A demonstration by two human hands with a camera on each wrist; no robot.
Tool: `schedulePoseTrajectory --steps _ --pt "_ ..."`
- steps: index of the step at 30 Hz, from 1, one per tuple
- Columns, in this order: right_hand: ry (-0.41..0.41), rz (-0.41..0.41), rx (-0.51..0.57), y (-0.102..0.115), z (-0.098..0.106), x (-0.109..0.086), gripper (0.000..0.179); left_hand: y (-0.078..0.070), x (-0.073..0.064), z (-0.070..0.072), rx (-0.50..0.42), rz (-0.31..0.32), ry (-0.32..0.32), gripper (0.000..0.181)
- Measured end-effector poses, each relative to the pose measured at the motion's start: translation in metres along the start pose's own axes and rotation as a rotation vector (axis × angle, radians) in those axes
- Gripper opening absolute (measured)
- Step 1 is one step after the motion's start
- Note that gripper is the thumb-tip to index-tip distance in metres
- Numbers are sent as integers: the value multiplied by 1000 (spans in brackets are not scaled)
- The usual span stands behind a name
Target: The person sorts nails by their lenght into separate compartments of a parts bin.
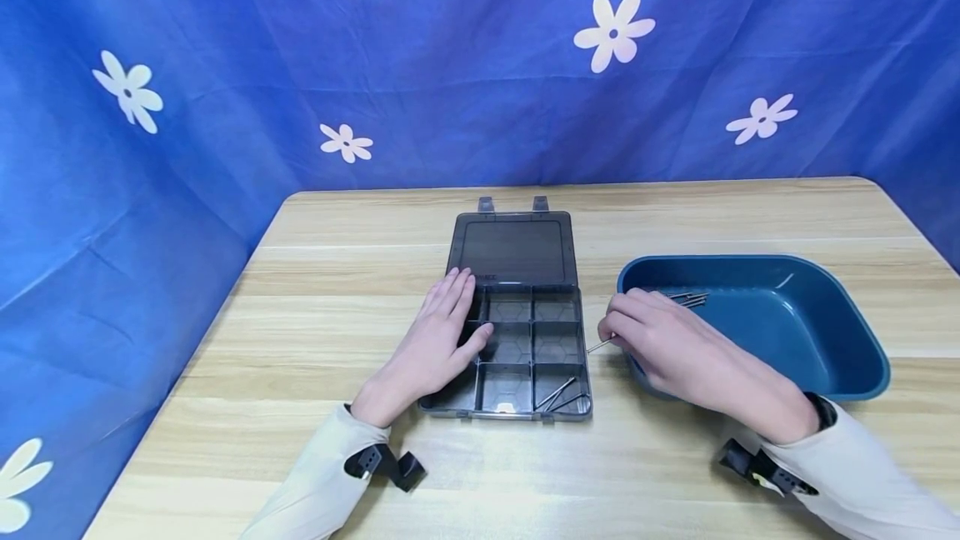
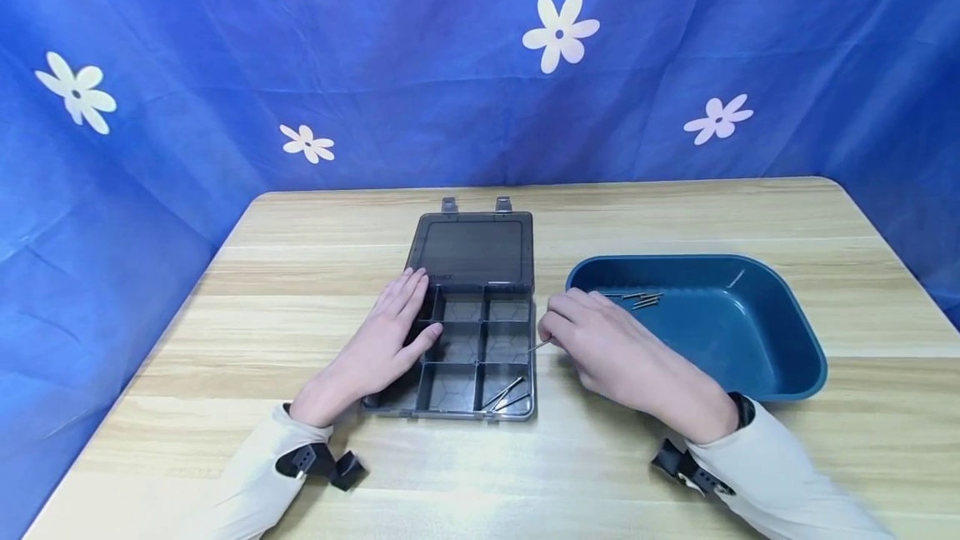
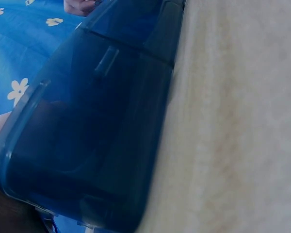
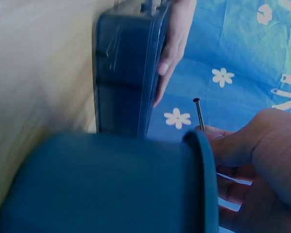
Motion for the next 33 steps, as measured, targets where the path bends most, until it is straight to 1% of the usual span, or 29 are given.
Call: schedulePoseTrajectory --steps 2,9,11,15,17,20,27,30,33 --pt "17 2 2 5 -4 2 15 0 0 0 -1 2 3 71" --pt "95 18 -1 24 -23 11 17 2 -1 -2 1 7 13 71" --pt "116 25 -1 29 -29 14 20 3 -2 -3 0 9 13 71" --pt "144 32 6 36 -37 19 25 4 -2 -4 -5 8 4 71" --pt "152 29 8 38 -40 21 24 3 -1 -3 -5 3 0 71" --pt "165 20 7 39 -43 22 23 2 -1 -3 -5 -2 -6 70" --pt "221 1 9 37 -51 18 18 2 0 -3 -3 2 16 71" --pt "209 -3 4 33 -47 17 20 1 0 -2 -5 -2 9 70" --pt "168 -1 -6 27 -39 17 20 1 0 -1 -7 0 4 71"
Point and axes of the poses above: each hand's wrist, its own x-axis towards the middle knuckle, its own z-axis out of the back of the hand, y = z × x, the point moved 7 cm from there along x, towards the middle knuckle, and after that the axes turned 9 degrees about x, right-handed, at the moved point
